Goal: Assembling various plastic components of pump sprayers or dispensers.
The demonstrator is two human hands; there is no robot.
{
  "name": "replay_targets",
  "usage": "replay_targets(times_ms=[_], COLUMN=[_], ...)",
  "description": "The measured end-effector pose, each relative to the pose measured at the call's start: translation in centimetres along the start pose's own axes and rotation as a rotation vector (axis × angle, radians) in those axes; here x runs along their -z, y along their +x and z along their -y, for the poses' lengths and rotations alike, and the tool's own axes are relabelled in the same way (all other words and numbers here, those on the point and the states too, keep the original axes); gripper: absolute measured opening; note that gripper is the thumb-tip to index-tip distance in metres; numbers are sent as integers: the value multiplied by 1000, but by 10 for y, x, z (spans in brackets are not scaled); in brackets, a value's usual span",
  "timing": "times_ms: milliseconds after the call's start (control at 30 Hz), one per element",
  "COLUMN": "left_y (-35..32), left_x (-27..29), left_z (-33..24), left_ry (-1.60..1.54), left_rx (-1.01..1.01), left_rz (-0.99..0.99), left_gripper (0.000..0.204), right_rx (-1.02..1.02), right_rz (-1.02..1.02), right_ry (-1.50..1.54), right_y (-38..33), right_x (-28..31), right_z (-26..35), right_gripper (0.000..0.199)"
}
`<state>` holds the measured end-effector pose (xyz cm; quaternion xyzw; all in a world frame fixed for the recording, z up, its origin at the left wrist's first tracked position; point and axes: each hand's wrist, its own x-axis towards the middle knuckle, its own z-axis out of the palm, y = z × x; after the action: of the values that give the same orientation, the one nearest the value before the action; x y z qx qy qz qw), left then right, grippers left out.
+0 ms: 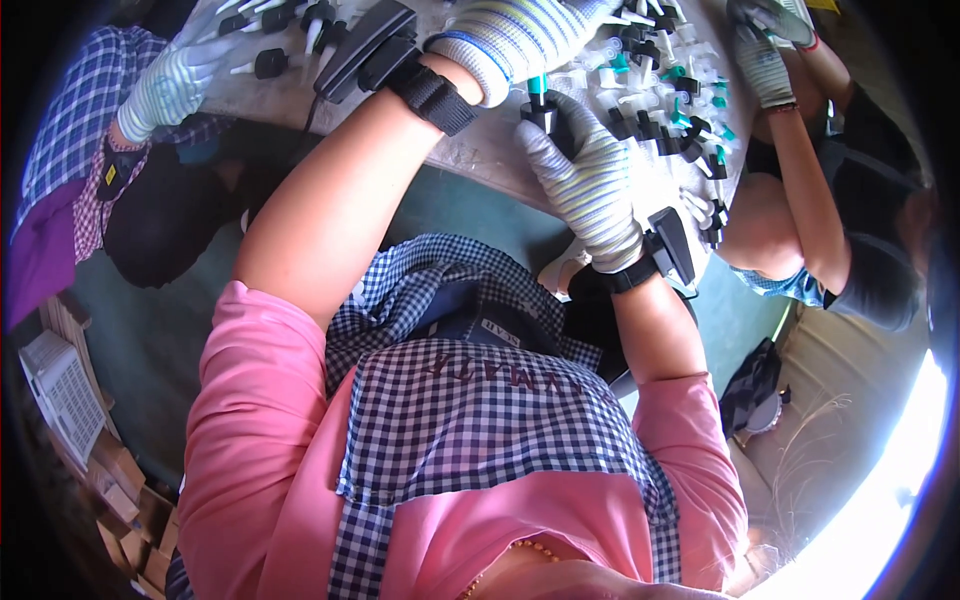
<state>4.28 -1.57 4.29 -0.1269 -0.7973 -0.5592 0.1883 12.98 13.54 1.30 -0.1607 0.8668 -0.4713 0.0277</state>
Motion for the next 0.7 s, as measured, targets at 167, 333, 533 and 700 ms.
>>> replay_targets(times_ms=[167,333,533,700], left_y=[1,1,1,-5], left_x=[-2,-6,6,4], left_z=[40,46,35,12], left_ry=[470,595,366,-509], left_rx=[-196,-170,-108,173], left_rz=[183,245,109,344], left_gripper=[29,29,19,15], right_rx=[-202,-217,-274,-236], right_rz=[30,71,160,-20], right_ry=[-42,-169,-568,-388], right_y=[0,-3,-4,-2], right_x=[12,29,61,66], right_z=[6,-10,16,15], right_gripper=[41,39,50,53])
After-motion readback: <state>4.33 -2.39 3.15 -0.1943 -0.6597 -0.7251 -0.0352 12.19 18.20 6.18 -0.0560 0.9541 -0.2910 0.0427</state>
